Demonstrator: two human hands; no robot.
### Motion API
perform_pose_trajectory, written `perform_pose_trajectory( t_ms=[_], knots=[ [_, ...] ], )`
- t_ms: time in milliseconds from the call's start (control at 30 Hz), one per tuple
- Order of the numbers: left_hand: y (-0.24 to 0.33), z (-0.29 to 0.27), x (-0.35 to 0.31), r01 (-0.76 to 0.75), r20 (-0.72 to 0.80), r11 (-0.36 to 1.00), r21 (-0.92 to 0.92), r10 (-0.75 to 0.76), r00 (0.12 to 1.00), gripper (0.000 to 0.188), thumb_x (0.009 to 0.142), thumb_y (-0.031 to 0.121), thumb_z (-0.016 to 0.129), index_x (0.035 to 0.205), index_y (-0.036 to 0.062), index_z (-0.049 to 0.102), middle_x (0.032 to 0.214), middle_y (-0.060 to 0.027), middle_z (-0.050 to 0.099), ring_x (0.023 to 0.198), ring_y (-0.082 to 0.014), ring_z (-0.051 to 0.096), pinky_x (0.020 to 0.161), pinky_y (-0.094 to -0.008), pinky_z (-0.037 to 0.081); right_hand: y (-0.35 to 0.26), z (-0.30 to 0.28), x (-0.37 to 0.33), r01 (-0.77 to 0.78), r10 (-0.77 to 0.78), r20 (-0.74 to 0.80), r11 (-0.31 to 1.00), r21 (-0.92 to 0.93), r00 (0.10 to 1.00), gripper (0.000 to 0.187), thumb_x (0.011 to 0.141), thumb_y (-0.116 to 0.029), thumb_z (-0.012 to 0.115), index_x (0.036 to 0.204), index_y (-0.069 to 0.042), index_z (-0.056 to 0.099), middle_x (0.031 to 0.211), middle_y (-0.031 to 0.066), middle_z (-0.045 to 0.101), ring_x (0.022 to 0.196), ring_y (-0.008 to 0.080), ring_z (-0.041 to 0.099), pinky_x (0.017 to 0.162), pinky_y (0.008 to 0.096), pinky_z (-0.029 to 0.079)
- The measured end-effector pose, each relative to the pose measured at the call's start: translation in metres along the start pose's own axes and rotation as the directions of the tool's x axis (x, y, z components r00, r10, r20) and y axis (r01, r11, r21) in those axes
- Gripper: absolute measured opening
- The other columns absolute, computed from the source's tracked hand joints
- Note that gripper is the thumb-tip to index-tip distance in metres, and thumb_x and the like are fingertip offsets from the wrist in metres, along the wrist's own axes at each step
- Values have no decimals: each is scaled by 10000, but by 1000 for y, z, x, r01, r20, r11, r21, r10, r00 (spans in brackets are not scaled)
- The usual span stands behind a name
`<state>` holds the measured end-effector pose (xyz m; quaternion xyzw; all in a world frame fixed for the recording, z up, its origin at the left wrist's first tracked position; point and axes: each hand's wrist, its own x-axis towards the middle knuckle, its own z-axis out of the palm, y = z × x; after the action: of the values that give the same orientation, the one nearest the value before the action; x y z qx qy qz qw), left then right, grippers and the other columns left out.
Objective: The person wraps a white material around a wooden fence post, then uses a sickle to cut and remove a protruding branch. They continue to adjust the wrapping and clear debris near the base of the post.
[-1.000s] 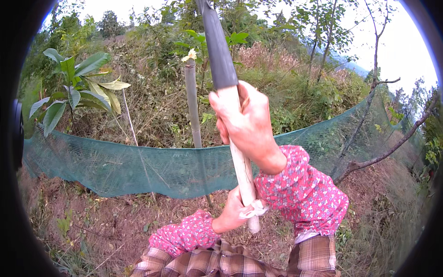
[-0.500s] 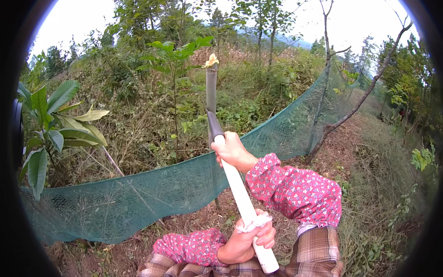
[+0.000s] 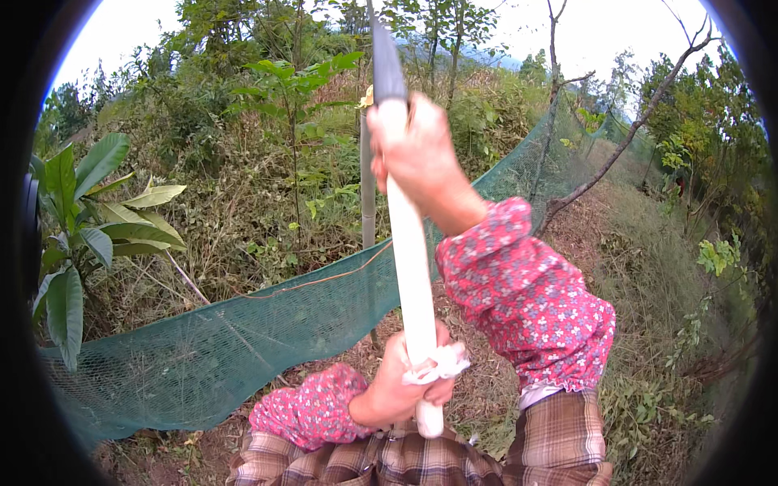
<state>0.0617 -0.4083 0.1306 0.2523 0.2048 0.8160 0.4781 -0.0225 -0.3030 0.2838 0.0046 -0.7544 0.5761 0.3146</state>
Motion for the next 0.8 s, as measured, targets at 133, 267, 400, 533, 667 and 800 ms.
perform_pose_trajectory(
  t_ms=[133,267,400,533,667,800],
  knots=[
    [-35,-6,-41,55,8,985,-165,-55,998,240,867,-37,516,1026,86,384,664,-19,416,458,-93,383,425,-255,344,65,13,-36,-378,373,80,923,69,924,172,881,-157,566,907,-65,423,634,6,478,431,78,457,369,242,403],
    [-41,7,-49,23,152,980,-195,7,988,258,843,86,598,988,48,387,789,-88,520,483,-117,457,409,-268,375,39,-4,-47,-125,69,218,959,253,974,145,854,-96,559,892,-27,437,609,15,480,411,89,473,340,244,408],
    [10,33,-1,-369,301,828,423,255,919,217,778,70,686,855,7,492,743,-28,554,630,-69,546,510,-229,457,-73,-26,-40,552,-560,105,828,100,822,159,882,-156,555,824,-12,518,663,12,508,399,26,419,329,175,381],
    [47,28,31,-442,417,785,434,260,871,234,768,85,714,847,24,502,740,-1,539,621,-55,519,513,-228,433,-143,-25,-23,693,-699,120,715,91,705,118,896,-135,492,875,-25,454,632,1,465,425,25,418,366,163,390],
    [16,-2,-18,-48,122,994,102,35,992,159,847,35,582,924,70,448,668,-10,484,506,-75,455,408,-245,377,-36,16,-27,-18,11,-81,997,-80,997,48,799,-75,564,795,-36,536,543,-13,480,411,83,459,378,229,383],
    [-27,-18,-61,94,-44,992,-87,-98,994,198,870,-16,517,997,101,419,607,0,390,435,-91,380,388,-254,336,89,22,-53,-459,440,134,865,204,888,122,813,-62,592,865,-39,484,597,-7,454,433,79,439,378,245,387]
  ],
)
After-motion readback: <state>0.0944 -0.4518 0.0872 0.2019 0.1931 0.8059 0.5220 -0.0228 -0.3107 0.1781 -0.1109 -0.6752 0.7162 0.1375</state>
